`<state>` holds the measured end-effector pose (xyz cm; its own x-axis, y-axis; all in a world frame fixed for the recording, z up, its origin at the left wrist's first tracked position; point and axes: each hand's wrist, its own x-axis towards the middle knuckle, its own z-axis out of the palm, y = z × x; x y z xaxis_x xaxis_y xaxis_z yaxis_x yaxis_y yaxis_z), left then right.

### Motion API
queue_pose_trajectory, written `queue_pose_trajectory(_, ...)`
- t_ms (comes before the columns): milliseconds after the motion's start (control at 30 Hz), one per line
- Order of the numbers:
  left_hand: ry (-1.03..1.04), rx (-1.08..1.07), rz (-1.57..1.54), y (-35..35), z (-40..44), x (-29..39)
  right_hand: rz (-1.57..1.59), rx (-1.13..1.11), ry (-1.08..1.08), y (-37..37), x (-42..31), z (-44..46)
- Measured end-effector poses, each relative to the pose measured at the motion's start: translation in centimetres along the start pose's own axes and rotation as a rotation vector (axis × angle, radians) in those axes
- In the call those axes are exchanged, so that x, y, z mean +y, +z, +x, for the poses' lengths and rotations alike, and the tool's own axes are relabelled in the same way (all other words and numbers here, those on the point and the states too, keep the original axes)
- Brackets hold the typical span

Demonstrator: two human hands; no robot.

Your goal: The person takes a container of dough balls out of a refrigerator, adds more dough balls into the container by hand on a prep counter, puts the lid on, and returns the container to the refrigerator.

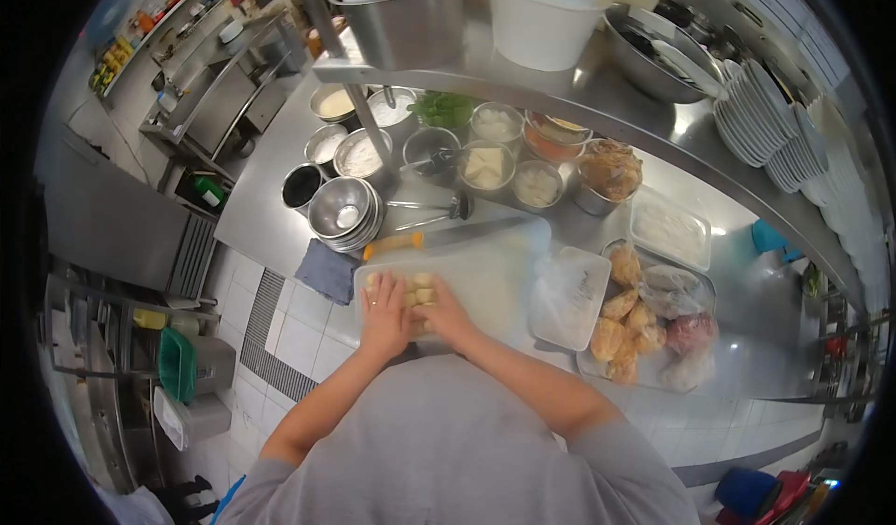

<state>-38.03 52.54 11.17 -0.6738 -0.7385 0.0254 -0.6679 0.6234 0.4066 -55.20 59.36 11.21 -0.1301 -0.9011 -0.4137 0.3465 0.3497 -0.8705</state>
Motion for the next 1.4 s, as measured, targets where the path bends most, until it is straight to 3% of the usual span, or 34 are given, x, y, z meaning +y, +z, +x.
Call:
queue_pose_trajectory(133, 0.042, 0.022, 0.01, -0.6, -0.1, 0.6, -0.02, 0.066, -0.021, -0.7, 1.4, 0.2)
queue_pose_trajectory(233, 0.087, 0.04, 0.0, -1.3, 0.4, 1.3, -0.282, 0.122, -0.152, -2.4, 0.9, -0.9)
queue_pose_trajectory(300, 0.129, 0.041, -0.017, -1.8, 1.1, 1.8, -0.362, 0.257, -0.412, -5.1, -0.3, -3.9)
queue_pose_trajectory(367, 0.158, 0.047, -0.03, -1.9, 1.7, 2.5, -0.55, 0.511, -0.474, -9.4, -0.1, -5.5)
queue_pose_trajectory(433, 0.219, 0.048, -0.089, -2.0, 2.6, 3.0, -0.85, 0.91, -0.688, -12.9, -0.3, -7.3)
queue_pose_trajectory(467, 0.225, 0.047, -0.087, -2.0, 3.2, 3.4, -0.848, 0.917, -0.689, -13.9, -0.3, -8.1)
queue_pose_trajectory(533, 0.267, 0.02, -0.133, -1.8, 4.2, 4.4, -1.435, 1.107, -0.435, -15.0, -0.9, -9.8)
queue_pose_trajectory(667, 0.285, 0.017, -0.161, -1.8, 5.3, 5.9, -1.467, 0.957, -0.63, -19.0, 2.3, -10.3)
queue_pose_trajectory(733, 0.37, -0.032, -0.226, -2.5, 5.3, 7.2, -0.818, 1.041, -0.467, -19.3, 3.9, -10.1)
queue_pose_trajectory(767, 0.36, -0.025, -0.221, -2.6, 5.4, 7.8, -0.818, 1.029, -0.473, -19.8, 3.7, -10.5)
queue_pose_trajectory(833, 0.482, -0.075, -0.297, -2.8, 5.6, 9.1, -0.217, 1.001, -0.392, -18.9, 0.0, -13.3)
queue_pose_trajectory(867, 0.474, -0.067, -0.292, -3.4, 5.8, 10.0, -0.218, 0.989, -0.396, -19.1, -1.4, -14.7)
queue_pose_trajectory(933, 0.583, -0.075, -0.373, -5.5, 5.8, 12.4, -0.414, 0.674, -0.477, -19.4, -3.8, -17.4)
queue_pose_trajectory(967, 0.576, -0.07, -0.37, -6.5, 5.9, 13.4, -0.415, 0.664, -0.477, -18.5, -5.5, -18.3)
queue_pose_trajectory(1033, 0.618, -0.062, -0.445, -8.5, 6.2, 15.2, -0.761, 0.421, -0.632, -16.2, -9.1, -19.8)
queue_pose_trajectory(1067, 0.619, -0.059, -0.445, -9.3, 6.4, 15.8, -0.764, 0.421, -0.635, -14.8, -11.1, -20.3)
queue_pose_trajectory(1133, 0.751, 0.019, -0.35, -10.6, 6.8, 16.8, -0.826, 0.166, -0.675, -11.9, -14.4, -20.3)
queue_pose_trajectory(1167, 0.754, 0.023, -0.35, -10.9, 7.0, 16.9, -0.839, 0.135, -0.657, -11.2, -14.9, -20.2)
queue_pose_trajectory(1233, 0.629, -0.566, -0.364, -11.5, 7.3, 16.4, -0.859, 0.109, -0.646, -10.5, -15.0, -19.4)
queue_pose_trajectory(1367, 0.565, -0.358, -0.536, -9.2, 4.9, 13.4, -0.782, 0.073, -0.56, -11.0, -13.3, -17.9)
queue_pose_trajectory(1400, 0.469, -0.31, -0.639, -9.5, 4.5, 13.1, -0.781, 0.075, -0.56, -10.7, -13.3, -17.8)
